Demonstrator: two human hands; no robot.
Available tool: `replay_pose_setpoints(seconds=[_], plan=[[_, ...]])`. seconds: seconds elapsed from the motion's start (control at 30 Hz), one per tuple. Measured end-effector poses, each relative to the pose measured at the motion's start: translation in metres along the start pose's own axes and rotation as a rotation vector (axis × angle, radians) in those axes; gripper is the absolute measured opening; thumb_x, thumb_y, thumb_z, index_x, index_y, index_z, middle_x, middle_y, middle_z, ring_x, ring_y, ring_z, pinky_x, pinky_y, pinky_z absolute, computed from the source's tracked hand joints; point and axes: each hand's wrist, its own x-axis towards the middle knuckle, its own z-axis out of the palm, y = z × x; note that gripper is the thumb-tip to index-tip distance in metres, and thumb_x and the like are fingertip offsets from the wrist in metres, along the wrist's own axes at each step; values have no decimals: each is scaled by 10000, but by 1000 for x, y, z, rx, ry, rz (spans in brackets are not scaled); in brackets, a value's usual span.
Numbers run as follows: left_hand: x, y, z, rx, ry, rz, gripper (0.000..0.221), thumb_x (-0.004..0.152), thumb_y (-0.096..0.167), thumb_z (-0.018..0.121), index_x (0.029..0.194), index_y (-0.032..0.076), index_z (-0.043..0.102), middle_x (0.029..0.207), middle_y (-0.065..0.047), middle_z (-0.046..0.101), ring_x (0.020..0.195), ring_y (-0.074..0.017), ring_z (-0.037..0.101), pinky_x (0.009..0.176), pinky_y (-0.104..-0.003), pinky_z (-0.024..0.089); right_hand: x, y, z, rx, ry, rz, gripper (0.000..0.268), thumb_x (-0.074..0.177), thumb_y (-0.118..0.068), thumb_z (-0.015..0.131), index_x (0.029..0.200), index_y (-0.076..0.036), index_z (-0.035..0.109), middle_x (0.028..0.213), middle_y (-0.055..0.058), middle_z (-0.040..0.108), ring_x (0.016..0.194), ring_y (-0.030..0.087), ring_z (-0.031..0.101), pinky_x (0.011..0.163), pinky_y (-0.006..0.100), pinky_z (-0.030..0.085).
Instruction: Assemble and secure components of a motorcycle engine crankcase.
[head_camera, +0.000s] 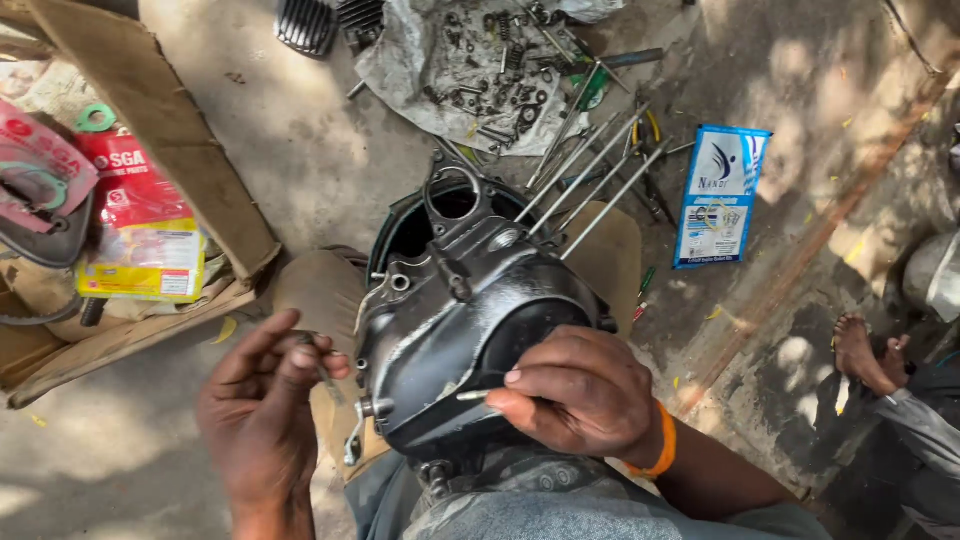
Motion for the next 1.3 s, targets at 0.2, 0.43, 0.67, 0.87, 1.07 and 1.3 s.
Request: replay_pose_setpoints(seconds=[0.2,0.43,0.67,0.87,1.07,1.3], plan=[[-29,18,20,178,96,109,111,1075,-17,601,1132,-53,688,1013,-152,705,811,-182,600,709,-282,482,-4,-1,3,55,24,-5,267,887,-114,861,1042,-58,651,867,63,691,685,157,684,581,294,549],[-80,53,106,735,-400,489,365,809,5,725,1160,97,688,1058,-115,683,962,-224,724,832,-345,579,-20,3,-18,182,11,7,305,878,-114,887,954,-74,594,881,100,726,688,148,716,558,272,529],[-77,28,127,839,-828,459,662,890,-53,723,1482,-21,427,1027,-158,644,900,-297,671,786,-417,558,-31,5,-39,430,108,28,303,889,-154,869,933,-98,574,894,98,709,752,173,730,617,298,572],[-64,-18,124,850,-423,644,505,932,-138,572,1399,20,466,875,-87,623,741,-181,607,683,-328,493,-80,91,-69,126,583,200,135,971,-177,757,925,-85,670,883,50,625,740,170,574,653,298,488],[-70,-43,132,617,-39,494,390,1008,-35,568,1376,-20,440,996,-125,641,821,-113,609,806,-232,509,-119,251,-90,-24,473,756,194,1016,-164,800,1006,12,718,855,19,659,757,54,557,660,229,440],[-83,-59,130,659,294,322,360,962,-28,648,1262,-12,449,959,-132,647,818,-104,631,779,-210,539,-68,409,-42,-332,-425,719,256,1045,-286,743,977,-39,768,780,175,711,688,285,700,693,418,543]])
